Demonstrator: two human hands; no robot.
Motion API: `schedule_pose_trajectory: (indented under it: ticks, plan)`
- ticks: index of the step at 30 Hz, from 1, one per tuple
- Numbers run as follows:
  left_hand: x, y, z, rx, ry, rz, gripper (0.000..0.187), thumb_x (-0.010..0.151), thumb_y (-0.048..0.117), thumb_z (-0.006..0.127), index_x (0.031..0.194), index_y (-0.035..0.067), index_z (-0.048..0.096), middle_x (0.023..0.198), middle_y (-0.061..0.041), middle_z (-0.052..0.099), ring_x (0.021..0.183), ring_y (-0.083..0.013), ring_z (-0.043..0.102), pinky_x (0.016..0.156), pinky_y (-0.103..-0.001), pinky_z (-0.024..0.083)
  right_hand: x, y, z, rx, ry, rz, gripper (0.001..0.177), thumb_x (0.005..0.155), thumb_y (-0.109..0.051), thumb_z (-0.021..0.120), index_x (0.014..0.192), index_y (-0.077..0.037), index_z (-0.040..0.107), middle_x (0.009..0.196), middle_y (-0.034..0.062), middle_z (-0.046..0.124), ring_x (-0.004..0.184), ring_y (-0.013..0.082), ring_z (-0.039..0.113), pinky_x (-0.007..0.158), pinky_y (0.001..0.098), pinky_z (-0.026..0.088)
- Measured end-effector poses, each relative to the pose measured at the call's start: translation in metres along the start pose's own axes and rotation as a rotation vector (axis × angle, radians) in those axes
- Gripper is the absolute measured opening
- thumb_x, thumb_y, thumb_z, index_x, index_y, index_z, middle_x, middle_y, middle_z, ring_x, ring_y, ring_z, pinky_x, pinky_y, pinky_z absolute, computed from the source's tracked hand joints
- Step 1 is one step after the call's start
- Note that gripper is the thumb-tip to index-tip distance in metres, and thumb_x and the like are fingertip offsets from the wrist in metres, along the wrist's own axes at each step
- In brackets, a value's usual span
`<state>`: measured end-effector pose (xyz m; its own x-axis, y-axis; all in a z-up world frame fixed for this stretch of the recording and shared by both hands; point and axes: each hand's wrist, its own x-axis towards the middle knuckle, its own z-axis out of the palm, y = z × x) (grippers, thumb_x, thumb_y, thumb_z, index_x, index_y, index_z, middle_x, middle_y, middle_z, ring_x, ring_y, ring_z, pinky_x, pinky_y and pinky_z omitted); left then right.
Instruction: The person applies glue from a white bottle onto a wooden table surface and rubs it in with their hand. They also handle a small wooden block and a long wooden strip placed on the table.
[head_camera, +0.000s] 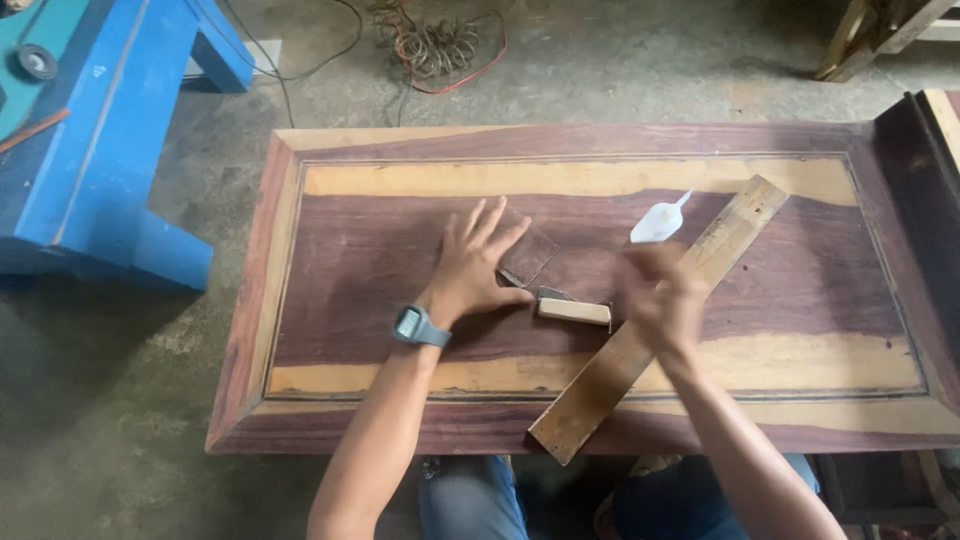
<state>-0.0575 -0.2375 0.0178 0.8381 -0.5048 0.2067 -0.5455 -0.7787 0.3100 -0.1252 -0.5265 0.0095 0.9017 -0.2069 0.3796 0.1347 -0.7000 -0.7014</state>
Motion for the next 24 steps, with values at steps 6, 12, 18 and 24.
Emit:
schedule_pose_trajectory:
  ticks: [6, 12, 18, 24]
  plan:
    - [0.007, 0.027, 0.012, 0.099, 0.146, -0.111, 0.083, 0.07, 0.062, 0.081, 0.136, 0.016, 0.061, 0.142, -0.015, 0.054, 0.127, -0.0339, 0.052, 0.097, -0.05, 0.042, 0.054, -0.018, -0.057, -0.064, -0.13, 0.287, 0.099, 0.079, -0.025, 0.088, 0.155, -0.01, 0.027, 0.151, 0.0287, 0.045, 0.137, 0.0557, 0.042, 0.108, 0.0736, 0.037]
    - [0.006, -0.01, 0.012, 0.04, 0.482, -0.153, 0.037, 0.084, 0.025, 0.059, 0.118, 0.026, 0.075, 0.102, -0.008, 0.077, 0.083, -0.0317, 0.077, 0.069, -0.04, 0.06, 0.068, 0.016, 0.0, -0.078, -0.093, 0.187, 0.064, 0.084, -0.035, 0.088, 0.13, -0.015, 0.048, 0.11, 0.0217, 0.072, 0.106, 0.0469, 0.068, 0.089, 0.06, 0.054]
    - [0.0, -0.07, -0.001, -0.002, 0.523, -0.095, 0.03, 0.094, 0.012, 0.06, 0.12, 0.01, 0.074, 0.11, -0.014, 0.076, 0.1, -0.0317, 0.075, 0.087, -0.041, 0.058, 0.064, -0.037, 0.002, 0.152, -0.357, 0.071, 0.064, 0.087, -0.021, 0.082, 0.127, -0.011, 0.034, 0.112, 0.0346, 0.068, 0.103, 0.0502, 0.068, 0.087, 0.0578, 0.055]
    - [-0.006, -0.047, -0.039, -0.208, 0.62, -0.096, 0.047, 0.107, 0.014, 0.044, 0.152, 0.021, 0.054, 0.13, -0.015, 0.07, 0.113, -0.0349, 0.069, 0.096, -0.044, 0.055, 0.078, -0.006, 0.024, 0.473, -0.556, 0.089, 0.052, 0.092, -0.027, 0.077, 0.133, -0.007, 0.053, 0.101, 0.022, 0.073, 0.09, 0.0275, 0.071, 0.08, 0.0412, 0.06]
